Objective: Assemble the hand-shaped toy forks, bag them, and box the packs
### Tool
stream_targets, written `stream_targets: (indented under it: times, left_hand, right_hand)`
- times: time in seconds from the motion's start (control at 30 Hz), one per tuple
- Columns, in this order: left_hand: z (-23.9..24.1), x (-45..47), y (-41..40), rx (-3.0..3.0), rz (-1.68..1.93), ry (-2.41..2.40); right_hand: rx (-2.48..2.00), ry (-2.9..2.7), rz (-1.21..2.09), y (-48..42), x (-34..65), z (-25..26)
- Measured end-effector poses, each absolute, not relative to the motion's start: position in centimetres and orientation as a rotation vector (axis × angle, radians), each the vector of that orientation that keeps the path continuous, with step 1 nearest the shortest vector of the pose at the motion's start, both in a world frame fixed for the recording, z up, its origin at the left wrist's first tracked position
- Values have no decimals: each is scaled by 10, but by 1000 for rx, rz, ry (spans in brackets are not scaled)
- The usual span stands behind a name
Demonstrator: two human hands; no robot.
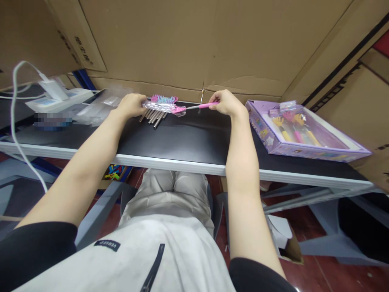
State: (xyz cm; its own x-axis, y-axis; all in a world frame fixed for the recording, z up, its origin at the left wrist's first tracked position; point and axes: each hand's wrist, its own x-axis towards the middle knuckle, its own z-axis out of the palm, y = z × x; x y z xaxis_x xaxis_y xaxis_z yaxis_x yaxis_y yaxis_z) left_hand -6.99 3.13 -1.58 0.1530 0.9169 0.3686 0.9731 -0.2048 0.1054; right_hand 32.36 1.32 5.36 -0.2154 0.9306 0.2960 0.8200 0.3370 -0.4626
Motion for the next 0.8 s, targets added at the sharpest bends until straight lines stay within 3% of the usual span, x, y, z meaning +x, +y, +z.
stream_targets:
  times: [0.8]
  left_hand:
    - [-11,-52,20,-2430,-608,-1769]
  right_hand:
    - [-1193,-2176,501,38,279,15]
